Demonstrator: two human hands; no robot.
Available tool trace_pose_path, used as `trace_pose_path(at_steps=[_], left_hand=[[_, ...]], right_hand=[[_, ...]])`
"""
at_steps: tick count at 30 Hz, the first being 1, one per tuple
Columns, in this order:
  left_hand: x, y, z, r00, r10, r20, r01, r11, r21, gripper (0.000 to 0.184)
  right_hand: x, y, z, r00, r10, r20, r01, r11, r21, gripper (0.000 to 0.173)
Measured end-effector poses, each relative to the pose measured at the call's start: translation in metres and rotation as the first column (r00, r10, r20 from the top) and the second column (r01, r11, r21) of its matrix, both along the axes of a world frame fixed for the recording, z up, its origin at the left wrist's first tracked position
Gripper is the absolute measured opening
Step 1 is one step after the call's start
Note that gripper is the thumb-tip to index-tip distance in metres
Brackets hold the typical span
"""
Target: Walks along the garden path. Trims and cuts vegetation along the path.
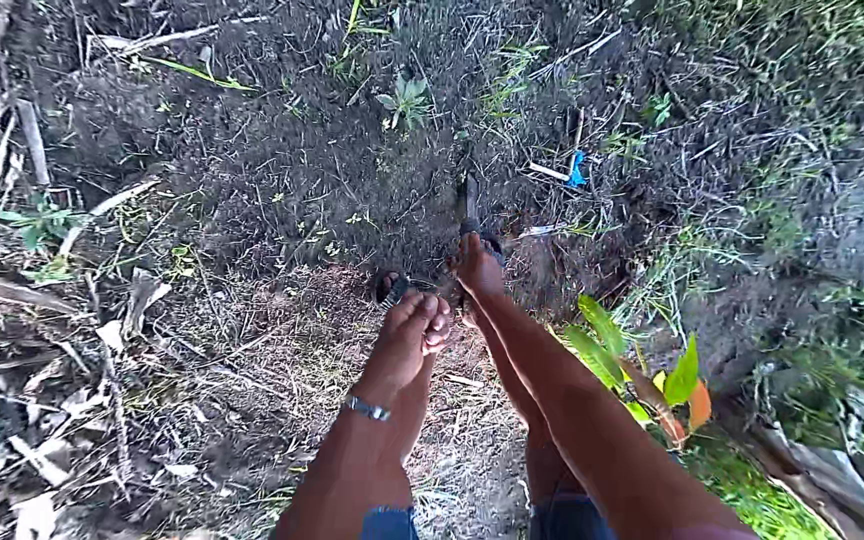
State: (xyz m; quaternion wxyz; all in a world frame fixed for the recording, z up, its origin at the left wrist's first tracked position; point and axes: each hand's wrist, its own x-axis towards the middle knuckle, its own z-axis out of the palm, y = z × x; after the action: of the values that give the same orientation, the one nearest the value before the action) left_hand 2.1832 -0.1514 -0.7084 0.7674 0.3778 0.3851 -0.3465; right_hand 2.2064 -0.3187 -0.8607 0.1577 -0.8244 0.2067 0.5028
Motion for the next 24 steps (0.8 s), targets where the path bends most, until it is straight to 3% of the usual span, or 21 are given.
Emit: trace_pose_path(at_steps=[3, 8, 18, 24], left_hand=[[0.037, -0.019, -0.030, 0.996, -0.046, -0.077, 0.050, 0.997, 0.059, 0.031], [0.068, -0.071, -0.082, 0.975, -0.124, -0.182, 0.148, 0.981, 0.126, 0.041], [0.099, -0.125, -0.134, 0.894, -0.105, -0.436, 0.191, 0.969, 0.158, 0.048], [0.103, -0.133, -0.143, 0.888, -0.103, -0.448, 0.188, 0.971, 0.151, 0.049]], right_hand=[[0.056, -0.052, 0.013, 0.998, -0.029, -0.055, 0.034, 0.996, 0.079, 0.081], [0.106, -0.107, -0.002, 0.999, -0.001, -0.035, 0.007, 0.983, 0.182, 0.079], [0.127, -0.131, -0.006, 0.992, -0.063, -0.107, 0.087, 0.967, 0.240, 0.084], [0.125, -0.140, -0.010, 0.991, -0.078, -0.111, 0.104, 0.962, 0.251, 0.083]])
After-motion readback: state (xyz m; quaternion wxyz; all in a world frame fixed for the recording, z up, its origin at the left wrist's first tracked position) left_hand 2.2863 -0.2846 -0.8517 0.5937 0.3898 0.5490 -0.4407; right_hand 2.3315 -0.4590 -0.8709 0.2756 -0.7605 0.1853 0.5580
